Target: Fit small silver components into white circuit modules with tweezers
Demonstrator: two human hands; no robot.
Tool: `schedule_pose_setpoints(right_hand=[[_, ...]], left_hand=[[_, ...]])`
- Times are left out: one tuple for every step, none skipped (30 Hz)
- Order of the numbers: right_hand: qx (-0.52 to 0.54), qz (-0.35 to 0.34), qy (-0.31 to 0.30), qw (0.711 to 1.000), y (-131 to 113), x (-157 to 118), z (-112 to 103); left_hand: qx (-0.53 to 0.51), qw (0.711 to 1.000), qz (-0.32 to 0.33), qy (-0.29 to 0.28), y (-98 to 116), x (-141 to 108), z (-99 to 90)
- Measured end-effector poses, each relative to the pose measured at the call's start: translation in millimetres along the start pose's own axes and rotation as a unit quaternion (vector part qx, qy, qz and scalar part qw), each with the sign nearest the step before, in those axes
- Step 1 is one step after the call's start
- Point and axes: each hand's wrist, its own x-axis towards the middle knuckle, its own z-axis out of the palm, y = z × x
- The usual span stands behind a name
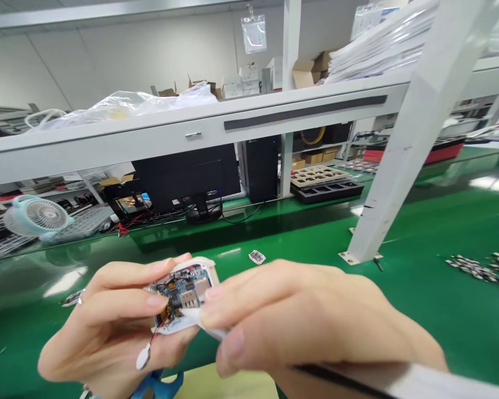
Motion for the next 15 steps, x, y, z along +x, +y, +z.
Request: schedule_pose_setpoints(right_hand=[[0.013, -0.015, -0.009, 1.0, 0.3, 3.5, 2.6], [0.022, -0.023, -0.016, 0.999, 1.5, 6.6, 5.2], [0.026, -0.024, -0.015, 0.999, 3.9, 9.1, 7.5], [0.023, -0.018, -0.004, 1.0, 7.6, 10.9, 9.5], [0.017, -0.007, 0.02, 1.0, 12.4, 12.3, 10.9], [0.011, 0.006, 0.04, 0.999, 18.0, 13.4, 11.5], [0.008, 0.022, 0.054, 0.998, 24.1, 14.5, 11.0], [0.005, 0.039, 0.065, 0.997, 30.6, 16.0, 9.3], [0.003, 0.051, 0.072, 0.996, 37.7, 17.9, 6.3], [0.004, 0.057, 0.084, 0.995, 45.8, 20.2, 2.3], [0.007, 0.059, 0.097, 0.994, 55.5, 22.8, -2.6], [0.015, 0.06, 0.109, 0.992, 67.2, 25.2, -7.9], [0.029, 0.058, 0.121, 0.991, 81.5, 27.0, -12.9], [0.037, 0.072, 0.127, 0.989, 98.2, 27.6, -17.4], [0.037, 0.105, 0.126, 0.986, 117.2, 26.6, -20.9]], left_hand=[[0.003, 1.0, -0.008, 0.004, -1.4, -1.1, 0.7], [0.003, 1.0, -0.02, 0.006, -3.0, -2.4, 1.7], [0.006, 0.999, -0.038, 0.005, -4.9, -3.6, 2.9], [0.015, 0.998, -0.057, 0.003, -7.3, -4.6, 4.6], [0.027, 0.997, -0.077, -0.002, -10.5, -5.3, 6.7], [0.038, 0.995, -0.097, -0.006, -15.1, -5.9, 9.4], [0.046, 0.992, -0.115, -0.009, -21.4, -6.6, 12.6], [0.047, 0.989, -0.137, -0.012, -29.8, -7.7, 16.5], [0.043, 0.986, -0.161, -0.016, -40.4, -9.8, 20.7], [0.035, 0.982, -0.186, -0.023, -53.4, -13.3, 25.3], [0.029, 0.976, -0.215, -0.036, -68.3, -18.9, 30.1], [0.022, 0.967, -0.246, -0.056, -84.6, -26.9, 34.8], [0.018, 0.957, -0.278, -0.083, -101.4, -37.2, 39.4], [0.015, 0.943, -0.314, -0.113, -117.8, -49.6, 43.8], [0.014, 0.932, -0.336, -0.134, -132.9, -63.4, 47.8]])
